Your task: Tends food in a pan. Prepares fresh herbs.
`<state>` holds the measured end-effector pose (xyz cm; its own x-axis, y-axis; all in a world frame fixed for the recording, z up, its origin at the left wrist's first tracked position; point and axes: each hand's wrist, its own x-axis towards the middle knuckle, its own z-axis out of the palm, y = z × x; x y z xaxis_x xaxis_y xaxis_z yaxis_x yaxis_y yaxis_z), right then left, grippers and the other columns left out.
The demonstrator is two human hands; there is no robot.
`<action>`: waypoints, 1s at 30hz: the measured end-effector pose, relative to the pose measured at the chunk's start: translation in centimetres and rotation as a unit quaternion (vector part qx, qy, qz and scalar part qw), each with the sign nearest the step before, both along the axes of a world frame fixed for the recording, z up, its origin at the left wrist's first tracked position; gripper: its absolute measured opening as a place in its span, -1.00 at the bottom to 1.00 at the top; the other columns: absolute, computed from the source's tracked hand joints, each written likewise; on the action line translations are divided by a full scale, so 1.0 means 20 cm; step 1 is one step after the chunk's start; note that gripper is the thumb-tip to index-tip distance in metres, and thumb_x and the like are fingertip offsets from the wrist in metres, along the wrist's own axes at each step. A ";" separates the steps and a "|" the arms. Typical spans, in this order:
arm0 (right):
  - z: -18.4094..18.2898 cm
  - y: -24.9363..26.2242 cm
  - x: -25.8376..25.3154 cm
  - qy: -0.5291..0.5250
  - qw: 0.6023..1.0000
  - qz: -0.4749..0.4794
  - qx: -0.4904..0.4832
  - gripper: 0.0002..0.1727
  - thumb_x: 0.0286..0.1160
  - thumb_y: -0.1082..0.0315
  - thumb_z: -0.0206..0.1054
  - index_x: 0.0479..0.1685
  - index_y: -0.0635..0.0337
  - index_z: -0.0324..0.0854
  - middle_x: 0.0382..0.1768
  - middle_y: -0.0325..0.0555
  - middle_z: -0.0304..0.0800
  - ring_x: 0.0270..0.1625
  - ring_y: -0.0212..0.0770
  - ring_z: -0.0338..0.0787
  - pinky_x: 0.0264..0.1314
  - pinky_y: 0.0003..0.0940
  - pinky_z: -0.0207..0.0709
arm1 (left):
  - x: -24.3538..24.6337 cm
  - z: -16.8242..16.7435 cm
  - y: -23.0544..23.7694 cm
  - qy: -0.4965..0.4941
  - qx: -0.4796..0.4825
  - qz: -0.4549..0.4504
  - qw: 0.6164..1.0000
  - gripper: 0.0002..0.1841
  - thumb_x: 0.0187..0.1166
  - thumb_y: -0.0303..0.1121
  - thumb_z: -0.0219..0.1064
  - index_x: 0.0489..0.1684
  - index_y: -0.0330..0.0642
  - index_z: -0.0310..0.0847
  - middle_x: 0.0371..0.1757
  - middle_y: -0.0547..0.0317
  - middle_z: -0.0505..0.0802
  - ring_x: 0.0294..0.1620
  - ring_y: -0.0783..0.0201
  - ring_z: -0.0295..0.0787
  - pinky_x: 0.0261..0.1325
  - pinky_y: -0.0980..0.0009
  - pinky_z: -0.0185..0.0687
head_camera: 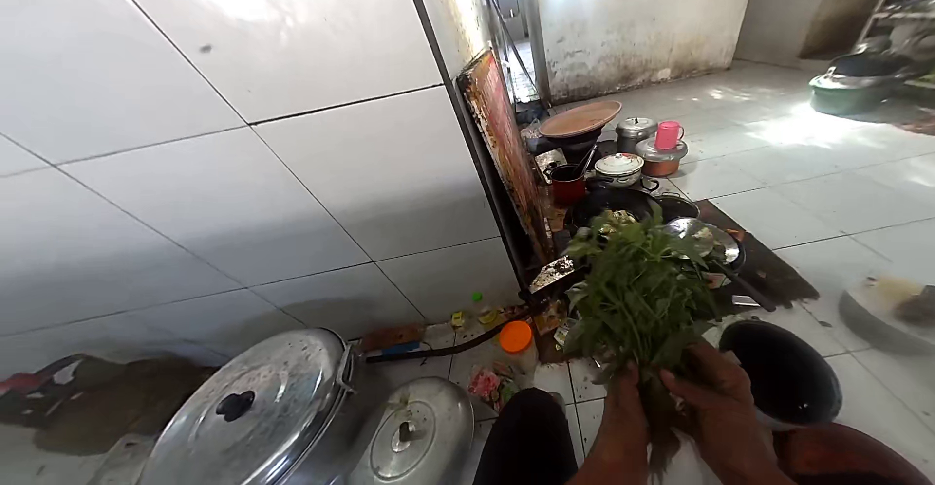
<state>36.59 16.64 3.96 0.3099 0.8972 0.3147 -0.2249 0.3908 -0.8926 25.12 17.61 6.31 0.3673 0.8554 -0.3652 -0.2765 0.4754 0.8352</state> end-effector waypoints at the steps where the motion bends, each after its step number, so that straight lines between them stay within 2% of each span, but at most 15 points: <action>1: -0.02 0.01 -0.01 -0.009 1.000 0.005 0.014 -0.65 0.29 0.50 0.42 0.09 0.09 0.81 -0.05 -0.33 0.92 0.02 -0.44 0.88 0.06 -0.46 0.80 | 0.00 0.00 0.02 0.014 -0.003 0.006 1.000 -0.46 0.92 -0.09 -0.46 0.06 -0.21 0.45 -0.44 0.15 0.72 -0.65 0.38 0.59 -0.62 0.49 0.55; 4: -0.02 0.05 -0.03 -0.007 1.000 -0.005 0.015 -0.66 0.28 0.52 0.42 0.06 0.07 0.82 -0.05 -0.34 0.92 0.00 -0.46 0.88 0.02 -0.50 0.81 | -0.02 0.02 0.08 0.037 0.023 0.032 0.999 -0.62 0.92 -0.22 -0.26 0.02 -0.22 0.47 -0.48 0.26 0.68 -0.69 0.52 0.48 -0.64 0.62 0.42; 6: -0.01 0.08 0.00 -0.046 0.998 -0.033 -0.011 -0.66 0.23 0.48 0.43 0.06 0.13 0.79 -0.07 -0.33 0.89 -0.04 -0.49 0.85 0.01 -0.55 0.76 | -0.04 0.02 0.12 0.036 0.054 0.071 0.995 -0.71 0.83 -0.34 -0.03 0.29 -0.31 0.41 -0.37 0.24 0.69 -0.57 0.52 0.55 -0.51 0.62 0.50; 7: -0.01 0.09 0.03 -0.080 0.995 -0.049 -0.034 -0.60 0.19 0.43 0.42 0.12 0.17 0.74 -0.05 -0.31 0.84 -0.03 -0.48 0.82 0.01 -0.55 0.74 | -0.06 0.01 0.15 0.032 0.073 0.087 0.993 -0.64 0.77 -0.38 0.06 0.43 -0.36 0.35 -0.25 0.18 0.70 -0.46 0.50 0.61 -0.42 0.59 0.56; 9: -0.01 0.11 0.10 -0.117 0.989 -0.051 -0.077 -0.33 0.14 0.32 0.42 0.43 0.25 0.54 0.02 -0.22 0.78 -0.05 -0.40 0.81 -0.09 -0.49 0.73 | -0.09 -0.02 0.20 0.021 0.136 0.111 0.984 -0.57 0.60 -0.43 0.14 0.42 -0.36 0.34 -0.15 0.16 0.76 -0.32 0.48 0.70 -0.33 0.60 0.61; 10: -0.02 0.12 0.13 -0.119 0.988 -0.046 -0.085 -0.27 0.16 0.26 0.41 0.51 0.21 0.49 0.02 -0.22 0.77 -0.05 -0.37 0.81 -0.12 -0.45 0.73 | -0.10 -0.04 0.21 0.015 0.153 0.123 0.980 -0.55 0.53 -0.46 0.18 0.42 -0.35 0.33 -0.10 0.15 0.75 -0.27 0.48 0.70 -0.29 0.61 0.60; 14: -0.04 0.14 0.22 -0.130 0.989 -0.045 -0.062 -0.38 0.25 0.18 0.32 0.44 0.10 0.57 -0.01 -0.25 0.78 -0.04 -0.31 0.80 -0.14 -0.43 0.72 | -0.12 -0.04 0.21 0.029 0.127 0.180 0.975 -0.49 0.42 -0.61 0.28 0.39 -0.41 0.30 -0.12 0.15 0.70 -0.32 0.50 0.64 -0.27 0.62 0.57; 16: -0.03 0.13 0.22 -0.146 0.987 -0.045 -0.042 -0.40 0.35 0.07 0.32 0.41 0.11 0.58 0.02 -0.25 0.78 -0.02 -0.33 0.79 -0.11 -0.47 0.69 | -0.11 -0.06 0.21 0.057 0.159 0.197 0.966 -0.45 0.34 -0.60 0.34 0.39 -0.44 0.31 -0.06 0.13 0.72 -0.19 0.54 0.68 -0.13 0.65 0.60; 18: -0.02 0.13 0.21 -0.151 0.987 -0.046 -0.029 -0.41 0.41 -0.02 0.30 0.39 0.09 0.58 0.04 -0.24 0.77 -0.01 -0.33 0.79 -0.11 -0.46 0.69 | -0.10 -0.10 0.21 0.108 0.222 0.204 0.947 -0.41 0.30 -0.54 0.41 0.38 -0.52 0.35 0.07 0.00 0.74 0.09 0.45 0.72 0.18 0.55 0.65; 20: 0.00 0.12 0.19 -0.156 0.986 -0.047 -0.025 -0.40 0.44 -0.08 0.28 0.42 0.03 0.58 0.07 -0.25 0.75 0.00 -0.32 0.78 -0.10 -0.45 0.70 | -0.08 -0.15 0.21 0.181 0.295 0.210 0.915 -0.40 0.27 -0.48 0.48 0.33 -0.55 0.43 0.06 -0.07 0.77 0.12 0.39 0.76 0.24 0.45 0.68; 22: 0.02 0.12 0.18 -0.169 0.985 -0.046 -0.010 -0.37 0.49 -0.14 0.26 0.49 -0.01 0.52 0.09 -0.28 0.73 0.02 -0.34 0.76 -0.06 -0.45 0.69 | -0.06 -0.19 0.21 0.234 0.341 0.191 0.890 -0.33 0.30 -0.39 0.52 0.43 -0.54 0.40 0.14 -0.15 0.75 0.17 0.27 0.76 0.28 0.33 0.70; 24: 0.04 0.13 0.16 -0.177 0.983 -0.051 0.006 -0.34 0.52 -0.08 0.28 0.57 0.02 0.43 0.13 -0.30 0.74 0.05 -0.39 0.76 -0.01 -0.48 0.70 | -0.04 -0.21 0.20 0.255 0.369 0.169 0.878 -0.21 0.33 -0.33 0.52 0.56 -0.55 0.29 0.24 -0.24 0.72 0.24 0.21 0.75 0.33 0.26 0.69; 26: 0.06 0.13 0.13 -0.172 0.982 -0.075 0.006 -0.41 0.47 0.17 0.28 0.54 0.08 0.41 0.11 -0.34 0.74 0.09 -0.49 0.76 0.04 -0.51 0.71 | -0.01 -0.22 0.18 0.254 0.397 0.156 0.868 -0.20 0.34 -0.32 0.44 0.59 -0.60 0.23 0.26 -0.26 0.71 0.24 0.23 0.73 0.30 0.29 0.69; 28: 0.07 0.13 0.11 -0.133 0.987 -0.090 -0.017 -0.48 0.50 0.37 0.19 0.51 0.18 0.45 0.14 -0.38 0.74 0.16 -0.59 0.73 0.19 -0.55 0.67 | 0.01 -0.24 0.17 0.248 0.415 0.148 0.863 -0.22 0.40 -0.30 0.38 0.57 -0.65 0.21 0.24 -0.28 0.71 0.24 0.22 0.73 0.30 0.28 0.69; 30: 0.09 0.15 0.11 -0.046 0.990 -0.117 -0.066 -0.69 0.55 0.47 0.08 0.13 0.10 0.67 -0.17 -0.43 0.82 -0.13 -0.58 0.79 -0.05 -0.55 0.73 | 0.02 -0.24 0.16 0.239 0.411 0.144 0.868 -0.26 0.48 -0.30 0.33 0.58 -0.65 0.19 0.26 -0.30 0.70 0.24 0.26 0.74 0.30 0.31 0.70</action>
<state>38.84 19.56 5.84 0.4901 0.8391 0.2360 -0.0568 0.3009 -0.9520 25.45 20.91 1.42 0.0691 0.9306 0.3595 0.1855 -0.3661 0.9119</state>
